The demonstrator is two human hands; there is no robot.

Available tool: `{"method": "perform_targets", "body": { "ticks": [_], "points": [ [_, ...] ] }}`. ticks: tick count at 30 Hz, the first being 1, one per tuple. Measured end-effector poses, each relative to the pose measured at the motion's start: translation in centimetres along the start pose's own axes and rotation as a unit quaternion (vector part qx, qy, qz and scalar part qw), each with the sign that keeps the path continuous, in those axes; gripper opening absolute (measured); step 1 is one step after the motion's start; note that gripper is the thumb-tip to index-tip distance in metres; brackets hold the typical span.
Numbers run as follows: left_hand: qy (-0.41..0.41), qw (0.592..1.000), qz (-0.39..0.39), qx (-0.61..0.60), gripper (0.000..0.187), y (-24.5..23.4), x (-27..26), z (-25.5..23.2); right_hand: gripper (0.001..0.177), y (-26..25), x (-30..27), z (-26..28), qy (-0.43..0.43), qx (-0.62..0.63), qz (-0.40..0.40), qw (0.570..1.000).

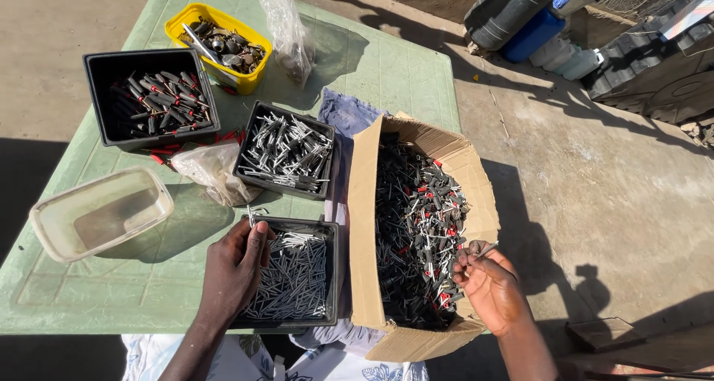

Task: Sorting small cable clips and metal fasteners from a large box into smaller plastic bins

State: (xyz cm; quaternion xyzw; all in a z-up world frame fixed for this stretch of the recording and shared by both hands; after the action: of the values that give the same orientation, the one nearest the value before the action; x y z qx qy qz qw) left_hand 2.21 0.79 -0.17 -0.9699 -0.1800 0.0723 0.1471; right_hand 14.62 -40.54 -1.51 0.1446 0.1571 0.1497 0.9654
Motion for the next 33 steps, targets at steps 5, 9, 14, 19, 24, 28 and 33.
{"method": "perform_targets", "body": {
  "ticks": [5, 9, 14, 19, 24, 28, 33],
  "points": [
    [0.002, 1.000, 0.006, 0.000, 0.044, 0.3, -0.1, -0.1, 0.026, 2.6, 0.7, -0.2, 0.073, -0.253, -0.105, 0.959],
    [-0.001, 1.000, 0.001, -0.004, 0.044, 0.1, -0.1, 0.2, 0.018, 2.8, 1.9, -0.6, -0.012, -0.660, -0.107, 0.743],
    [0.000, 1.000, 0.015, -0.014, 0.044, 0.0, -0.1, 0.0, 0.016, 0.3, 4.7, -0.4, -0.071, -0.580, -0.137, 0.800],
    [0.001, 1.000, 0.003, -0.010, 0.046, 0.1, -0.1, 0.0, 0.015, 0.5, 5.4, 0.1, -0.018, -0.773, -0.072, 0.630],
    [0.016, 1.000, -0.001, -0.019, 0.050, -0.1, 0.0, 0.1, 0.036, 1.0, 3.3, 1.5, -0.002, -0.579, -0.101, 0.809],
    [0.057, 0.972, 0.010, -0.226, 0.048, -0.2, -0.5, 0.6, 0.038, 4.9, -0.6, 0.8, -0.068, -0.325, -0.016, 0.943],
    [0.018, 0.927, 0.000, -0.375, 0.042, 0.4, -1.8, -1.4, 0.026, 15.1, -6.5, -0.9, -0.049, -0.341, -0.025, 0.938]
  ]
}}
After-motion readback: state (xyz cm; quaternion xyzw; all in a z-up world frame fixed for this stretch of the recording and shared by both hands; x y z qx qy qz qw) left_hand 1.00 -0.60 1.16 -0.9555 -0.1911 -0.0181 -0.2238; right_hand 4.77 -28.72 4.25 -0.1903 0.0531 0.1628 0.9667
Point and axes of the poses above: each hand's wrist, its own x-axis towards the middle knuckle, its own y-axis out of the palm, z = x × y, the point moved 2 cm from there along x, towards the middle knuckle, and after that the axes turned 7 degrees about z, right-handed, at the moved point
